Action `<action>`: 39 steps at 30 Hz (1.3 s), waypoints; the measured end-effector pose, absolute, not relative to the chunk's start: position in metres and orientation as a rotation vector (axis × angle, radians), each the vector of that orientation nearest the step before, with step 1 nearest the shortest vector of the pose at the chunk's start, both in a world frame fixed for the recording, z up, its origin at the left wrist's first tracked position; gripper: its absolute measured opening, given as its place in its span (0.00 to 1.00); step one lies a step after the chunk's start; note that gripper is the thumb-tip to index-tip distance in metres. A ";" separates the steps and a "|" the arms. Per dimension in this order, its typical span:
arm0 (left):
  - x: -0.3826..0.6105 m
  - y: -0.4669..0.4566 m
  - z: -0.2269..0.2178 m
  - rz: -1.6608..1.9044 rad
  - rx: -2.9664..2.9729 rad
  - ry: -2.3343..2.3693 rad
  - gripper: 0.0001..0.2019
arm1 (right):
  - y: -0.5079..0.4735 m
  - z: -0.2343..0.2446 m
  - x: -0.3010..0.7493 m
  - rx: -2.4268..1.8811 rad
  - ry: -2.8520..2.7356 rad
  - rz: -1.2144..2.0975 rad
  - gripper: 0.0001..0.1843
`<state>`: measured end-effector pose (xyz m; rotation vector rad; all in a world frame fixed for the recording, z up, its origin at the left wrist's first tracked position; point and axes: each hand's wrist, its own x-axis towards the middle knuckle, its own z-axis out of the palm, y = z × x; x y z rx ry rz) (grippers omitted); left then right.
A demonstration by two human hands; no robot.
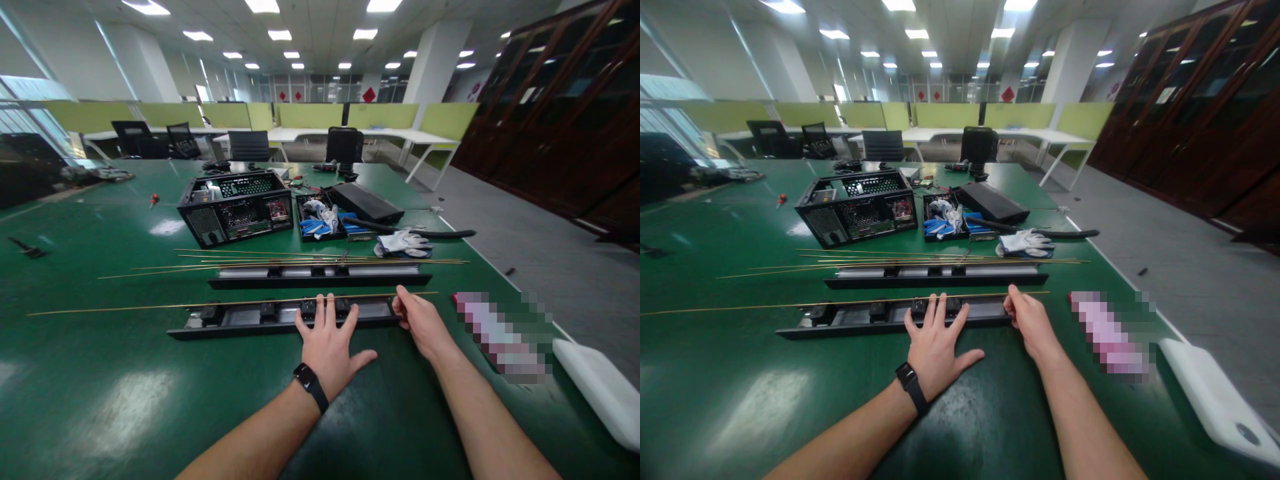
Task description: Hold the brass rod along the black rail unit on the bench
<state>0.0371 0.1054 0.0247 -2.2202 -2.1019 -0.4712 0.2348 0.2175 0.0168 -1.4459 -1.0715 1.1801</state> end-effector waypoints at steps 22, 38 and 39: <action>0.036 0.106 0.024 -0.481 -2.237 -2.095 0.44 | 0.255 0.021 0.300 -1.410 -0.516 0.971 0.14; 0.036 0.106 0.023 -0.492 -2.228 -2.089 0.44 | 0.250 0.016 0.292 -1.456 -0.572 1.034 0.14; 0.036 0.106 0.023 -0.491 -2.225 -2.086 0.44 | 0.249 0.014 0.289 -1.457 -0.601 1.041 0.14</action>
